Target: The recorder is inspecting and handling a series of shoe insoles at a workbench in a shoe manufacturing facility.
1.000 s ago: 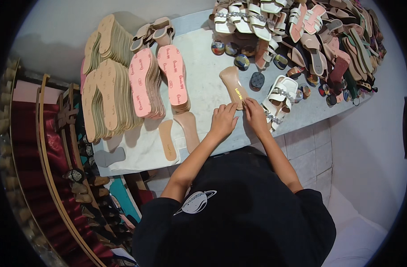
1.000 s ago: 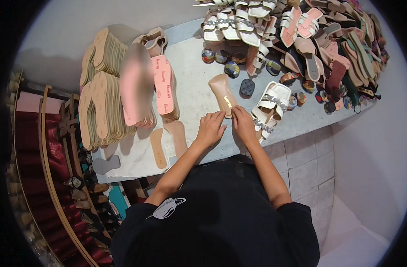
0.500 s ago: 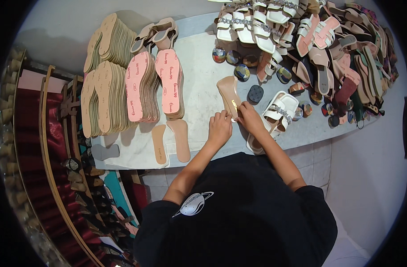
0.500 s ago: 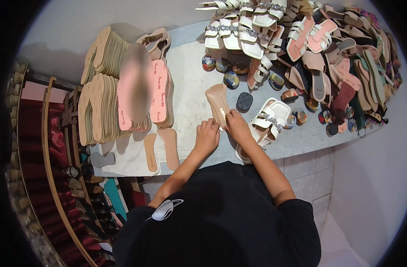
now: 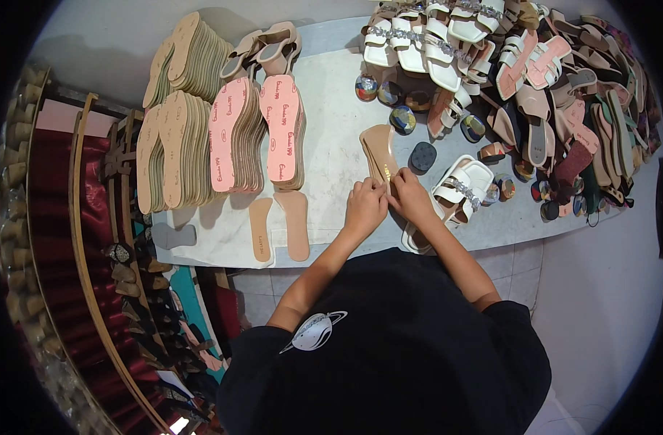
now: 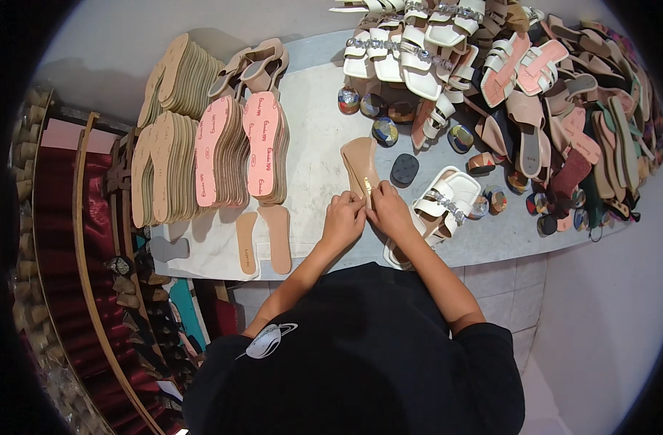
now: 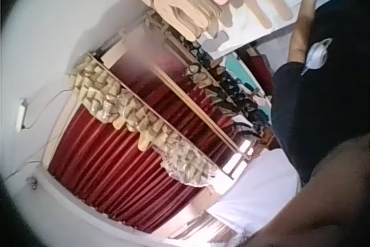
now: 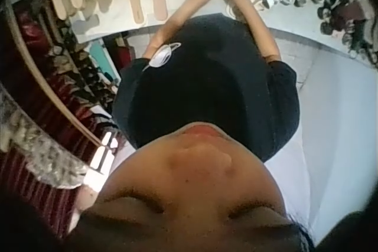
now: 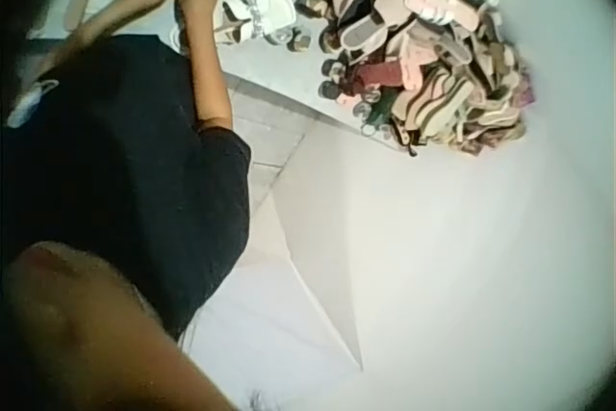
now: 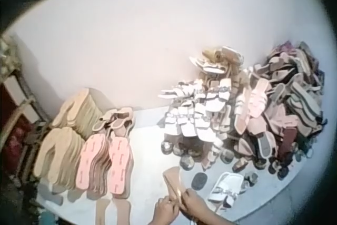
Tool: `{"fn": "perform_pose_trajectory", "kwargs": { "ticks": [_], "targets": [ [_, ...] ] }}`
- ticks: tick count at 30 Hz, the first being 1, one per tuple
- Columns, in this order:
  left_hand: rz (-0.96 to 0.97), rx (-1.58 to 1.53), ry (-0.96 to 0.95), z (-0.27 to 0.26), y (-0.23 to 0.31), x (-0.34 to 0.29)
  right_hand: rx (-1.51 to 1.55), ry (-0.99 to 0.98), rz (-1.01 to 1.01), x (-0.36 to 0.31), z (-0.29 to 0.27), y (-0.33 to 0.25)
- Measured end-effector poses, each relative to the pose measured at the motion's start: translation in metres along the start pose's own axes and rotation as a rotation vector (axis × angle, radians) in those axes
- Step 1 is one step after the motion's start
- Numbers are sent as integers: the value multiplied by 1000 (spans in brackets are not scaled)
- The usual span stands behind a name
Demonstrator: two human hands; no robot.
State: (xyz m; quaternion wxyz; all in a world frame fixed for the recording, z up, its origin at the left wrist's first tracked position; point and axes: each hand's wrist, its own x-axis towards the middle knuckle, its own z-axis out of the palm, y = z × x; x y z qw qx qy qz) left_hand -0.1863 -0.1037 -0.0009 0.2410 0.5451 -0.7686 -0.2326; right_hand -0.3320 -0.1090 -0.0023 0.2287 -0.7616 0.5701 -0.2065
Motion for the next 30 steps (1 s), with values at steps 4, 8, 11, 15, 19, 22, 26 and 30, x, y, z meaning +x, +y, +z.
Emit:
{"fn": "perform_pose_trajectory", "kwargs": {
  "ticks": [4,8,11,15,19,22,26,30],
  "targets": [
    [-71,-138,-10,7,-5,3,39,-32,46,0,2,6],
    [-306,-290,-15,8,-9,14,43,-23,58,1,2,3],
    [-416,-224,-58,5,-3,25,80,-19,96,-1,2,2],
    [-402,-70,-109,6,-7,32,54,-23,52,1,0,4],
    [-375,-74,-125,6,-3,32,73,-56,74,1,-5,2],
    [-336,-50,-150,3,1,31,201,-42,92,1,-7,5],
    [-344,-202,-163,-5,3,28,237,165,40,6,-5,15],
    [-327,-407,-218,-7,-4,23,436,204,152,13,-2,12]
  ]
}}
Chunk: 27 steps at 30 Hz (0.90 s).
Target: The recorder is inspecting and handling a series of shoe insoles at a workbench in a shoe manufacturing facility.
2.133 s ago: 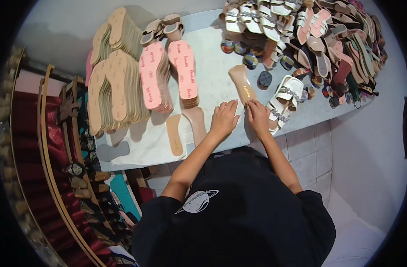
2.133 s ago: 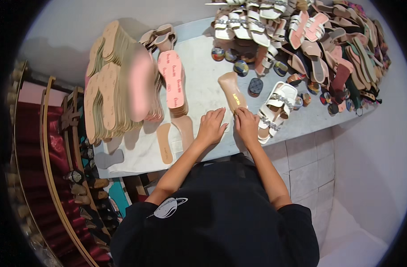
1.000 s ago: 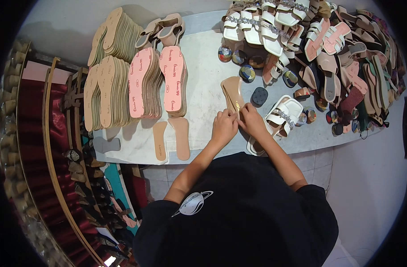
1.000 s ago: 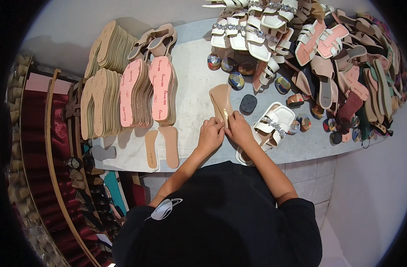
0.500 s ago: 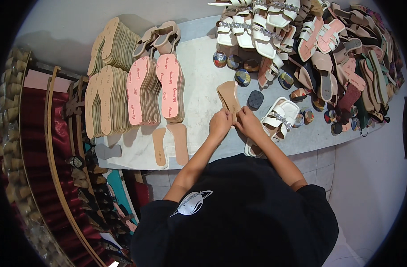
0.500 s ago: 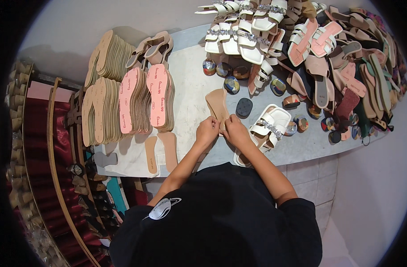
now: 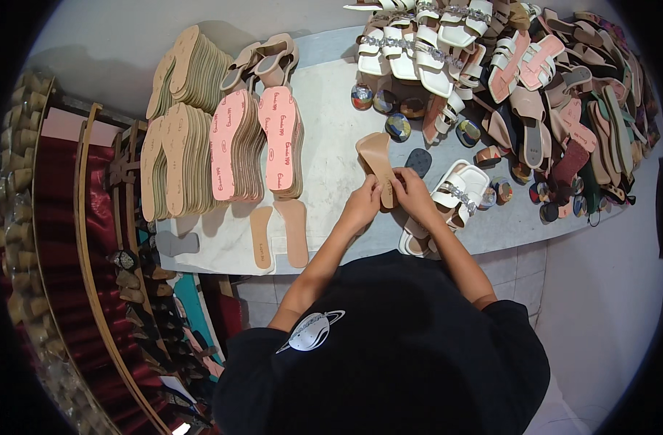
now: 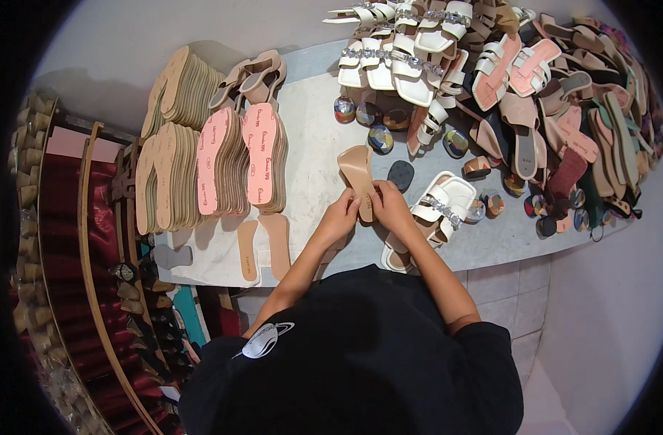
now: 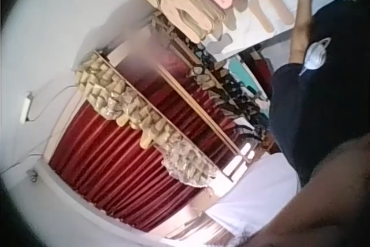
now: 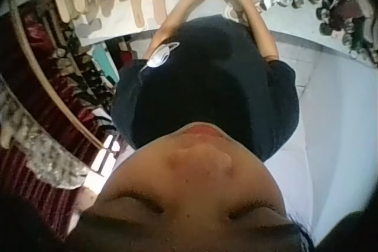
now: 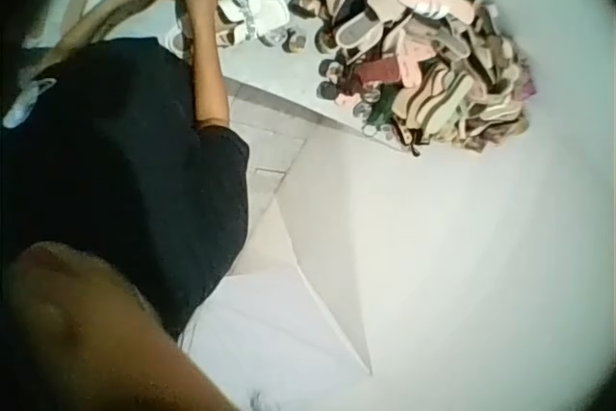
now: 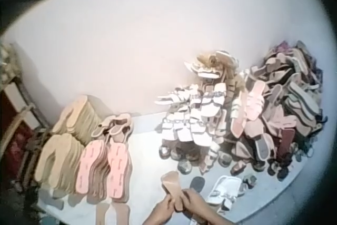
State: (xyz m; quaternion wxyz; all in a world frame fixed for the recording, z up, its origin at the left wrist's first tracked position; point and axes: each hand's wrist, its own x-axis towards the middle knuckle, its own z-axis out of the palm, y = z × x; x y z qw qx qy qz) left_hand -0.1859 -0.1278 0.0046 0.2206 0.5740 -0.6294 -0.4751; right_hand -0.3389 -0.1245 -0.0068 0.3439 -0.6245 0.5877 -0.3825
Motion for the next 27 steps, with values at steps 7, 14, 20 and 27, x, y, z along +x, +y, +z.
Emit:
{"fn": "perform_pose_trajectory", "kwargs": {
  "ticks": [7,14,20,27],
  "targets": [
    [-30,-19,-163,-7,-1,-5,621,-114,334,18,3,13],
    [-122,-143,-17,-14,8,10,924,-214,457,30,0,-10],
    [-210,-68,-40,-14,5,14,982,-255,387,26,0,-12],
    [-278,-438,-130,-16,-11,26,1218,-331,320,26,-7,-15]
  ]
}}
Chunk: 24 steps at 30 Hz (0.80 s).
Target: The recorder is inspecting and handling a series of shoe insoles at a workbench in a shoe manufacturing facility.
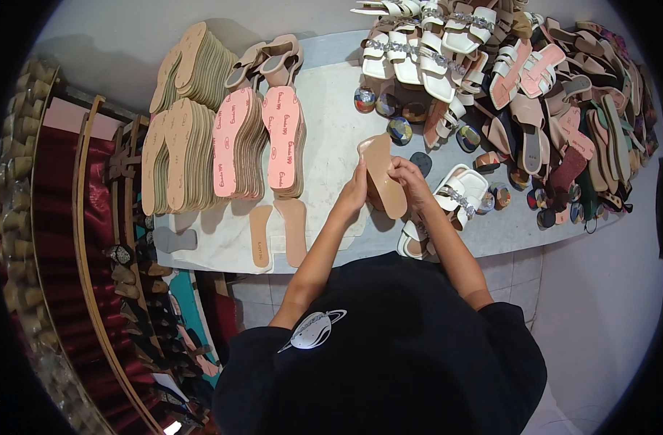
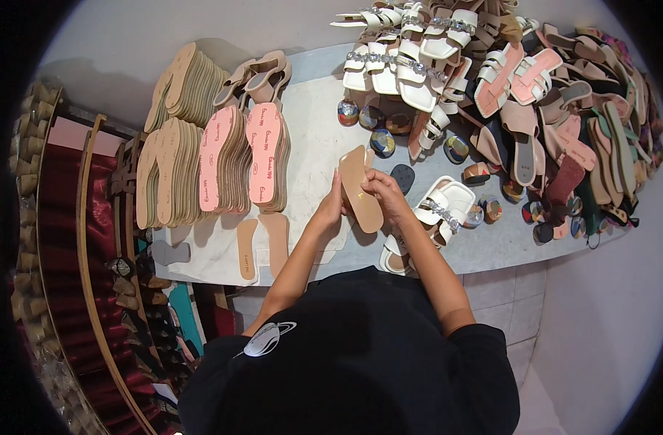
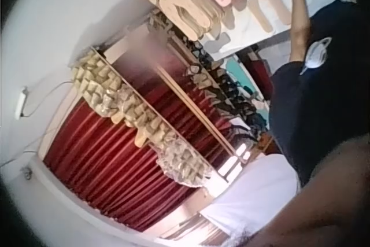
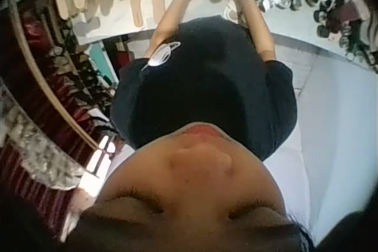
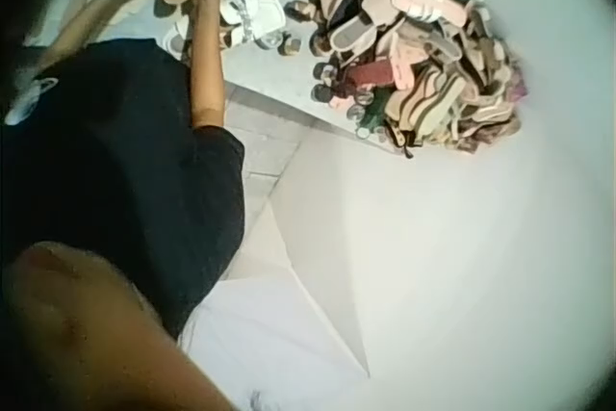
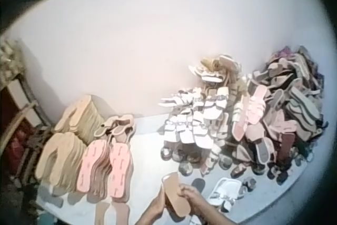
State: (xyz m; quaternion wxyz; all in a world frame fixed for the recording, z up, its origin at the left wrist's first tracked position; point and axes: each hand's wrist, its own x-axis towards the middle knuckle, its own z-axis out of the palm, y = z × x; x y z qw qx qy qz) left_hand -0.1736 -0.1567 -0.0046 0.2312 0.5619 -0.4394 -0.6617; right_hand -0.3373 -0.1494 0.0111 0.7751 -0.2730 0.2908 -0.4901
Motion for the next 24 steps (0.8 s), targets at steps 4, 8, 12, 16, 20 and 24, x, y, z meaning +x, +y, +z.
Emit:
{"fn": "perform_pose_trajectory", "kwargs": {
  "ticks": [4,8,12,16,20,24],
  "targets": [
    [-3,-118,-79,-2,-1,-9,-83,106,-116,-2,8,3],
    [251,-147,46,7,-13,-24,-157,124,-136,-8,16,7],
    [432,66,137,3,10,-68,-161,149,-140,-16,18,17],
    [501,116,240,-13,-15,-86,-240,107,-95,-25,28,26],
    [533,175,272,-37,-39,-109,-286,132,-53,-28,55,37],
    [464,107,328,-64,-59,-138,-464,145,-39,-22,82,50]
  ]
}}
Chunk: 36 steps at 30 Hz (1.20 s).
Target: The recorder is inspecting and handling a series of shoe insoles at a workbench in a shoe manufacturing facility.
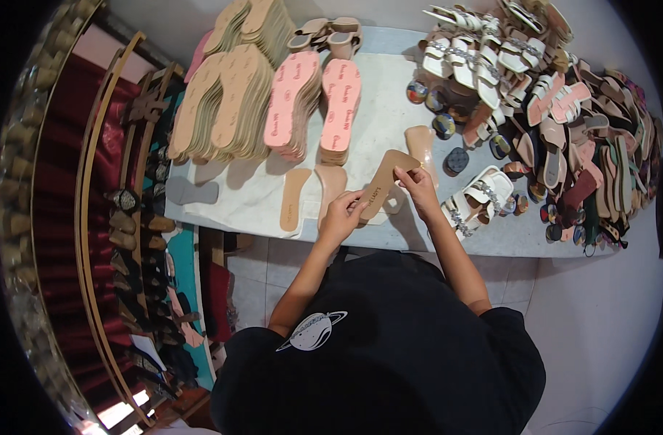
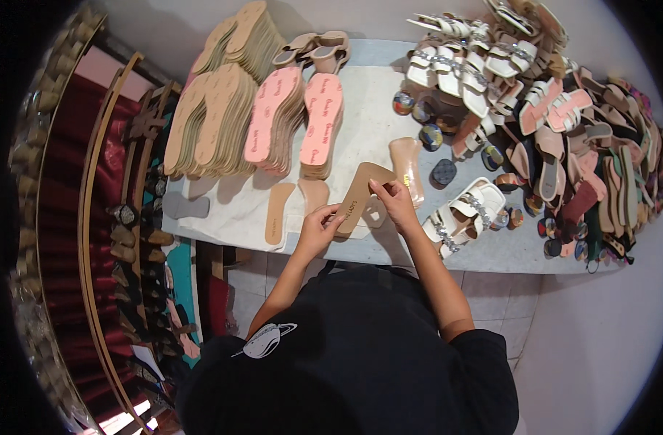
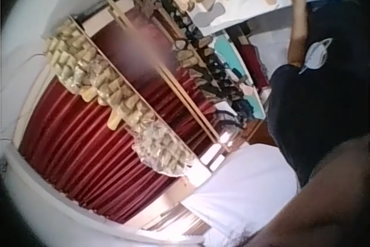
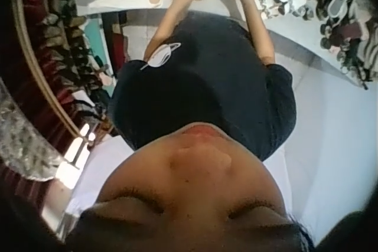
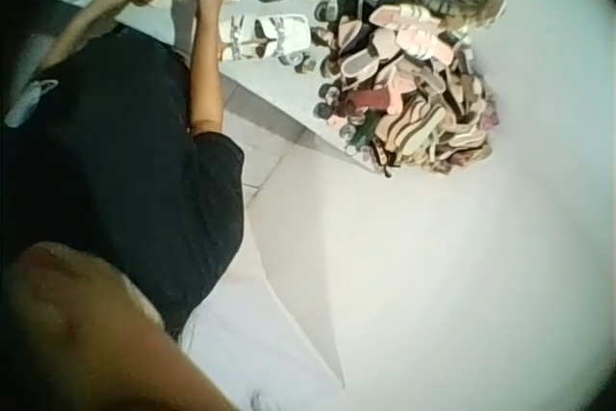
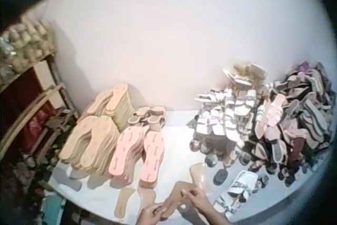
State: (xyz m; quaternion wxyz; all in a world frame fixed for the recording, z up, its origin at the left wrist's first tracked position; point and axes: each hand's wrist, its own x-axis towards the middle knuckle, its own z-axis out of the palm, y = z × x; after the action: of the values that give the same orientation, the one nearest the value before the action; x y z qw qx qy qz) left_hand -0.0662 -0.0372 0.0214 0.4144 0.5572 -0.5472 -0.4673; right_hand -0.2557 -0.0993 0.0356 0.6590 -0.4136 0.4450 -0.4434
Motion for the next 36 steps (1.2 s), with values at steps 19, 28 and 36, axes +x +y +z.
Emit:
{"fn": "perform_pose_trajectory", "kwargs": {
  "ticks": [19,28,36],
  "targets": [
    [-156,-85,392,-141,-67,-70,-812,-163,-364,38,181,32],
    [-155,68,267,-158,-73,-62,-840,-141,-453,50,188,58],
    [-140,126,159,-168,-72,-52,-840,-64,-404,51,187,64]
  ]
}}
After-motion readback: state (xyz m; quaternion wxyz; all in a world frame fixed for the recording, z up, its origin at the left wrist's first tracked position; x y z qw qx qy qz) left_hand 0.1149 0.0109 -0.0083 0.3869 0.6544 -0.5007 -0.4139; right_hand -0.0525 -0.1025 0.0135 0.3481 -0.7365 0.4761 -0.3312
